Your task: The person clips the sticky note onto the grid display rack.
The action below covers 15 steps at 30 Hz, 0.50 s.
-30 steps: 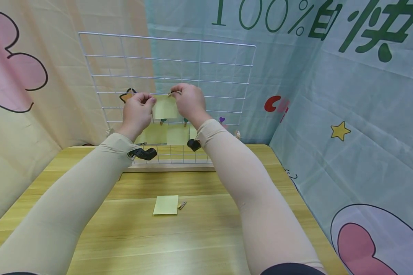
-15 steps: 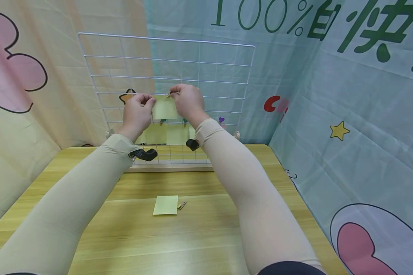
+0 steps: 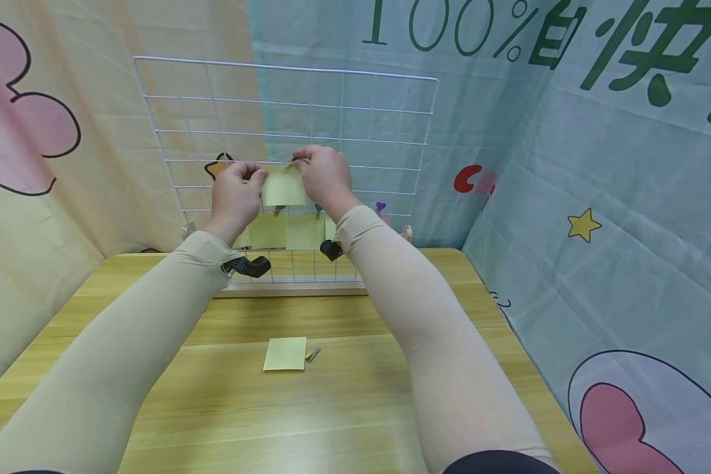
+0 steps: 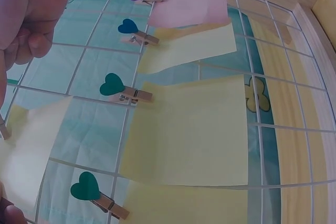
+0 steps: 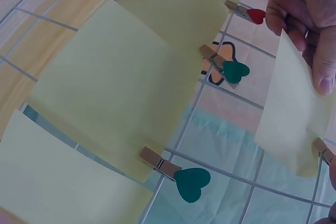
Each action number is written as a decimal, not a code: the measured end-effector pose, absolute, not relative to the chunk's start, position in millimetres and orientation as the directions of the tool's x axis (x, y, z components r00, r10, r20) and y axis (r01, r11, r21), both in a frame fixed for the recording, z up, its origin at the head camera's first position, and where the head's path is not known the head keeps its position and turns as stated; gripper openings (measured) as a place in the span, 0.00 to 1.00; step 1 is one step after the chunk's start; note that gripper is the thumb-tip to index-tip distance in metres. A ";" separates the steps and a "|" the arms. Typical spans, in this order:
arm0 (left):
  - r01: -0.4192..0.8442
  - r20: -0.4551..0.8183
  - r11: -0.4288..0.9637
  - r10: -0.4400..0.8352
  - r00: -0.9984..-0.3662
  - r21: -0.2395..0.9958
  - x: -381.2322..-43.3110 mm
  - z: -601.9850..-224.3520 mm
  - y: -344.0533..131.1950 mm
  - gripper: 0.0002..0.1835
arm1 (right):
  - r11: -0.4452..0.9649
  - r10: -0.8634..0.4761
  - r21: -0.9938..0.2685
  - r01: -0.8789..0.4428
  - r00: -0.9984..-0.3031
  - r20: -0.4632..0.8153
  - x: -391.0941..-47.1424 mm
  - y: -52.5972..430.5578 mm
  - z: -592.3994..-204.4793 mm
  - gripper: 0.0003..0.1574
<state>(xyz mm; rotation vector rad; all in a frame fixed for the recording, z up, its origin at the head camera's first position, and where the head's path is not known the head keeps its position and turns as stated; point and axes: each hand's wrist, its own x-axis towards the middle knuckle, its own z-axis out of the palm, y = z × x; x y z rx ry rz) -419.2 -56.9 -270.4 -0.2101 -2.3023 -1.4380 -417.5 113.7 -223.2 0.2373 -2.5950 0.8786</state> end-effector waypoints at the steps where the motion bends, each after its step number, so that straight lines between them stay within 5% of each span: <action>1: 0.338 0.421 0.456 -0.090 -0.903 0.823 -419.2 -270.2 -56.9 0.16 | 0.789 -0.034 -0.548 -0.277 -0.911 0.412 -417.4 113.8 -223.4 0.20; 15: 0.338 0.417 0.452 -0.084 -0.905 0.825 -418.0 -270.8 -57.5 0.16 | 0.803 -0.086 -0.504 -0.318 -0.898 0.431 -415.4 115.2 -224.5 0.22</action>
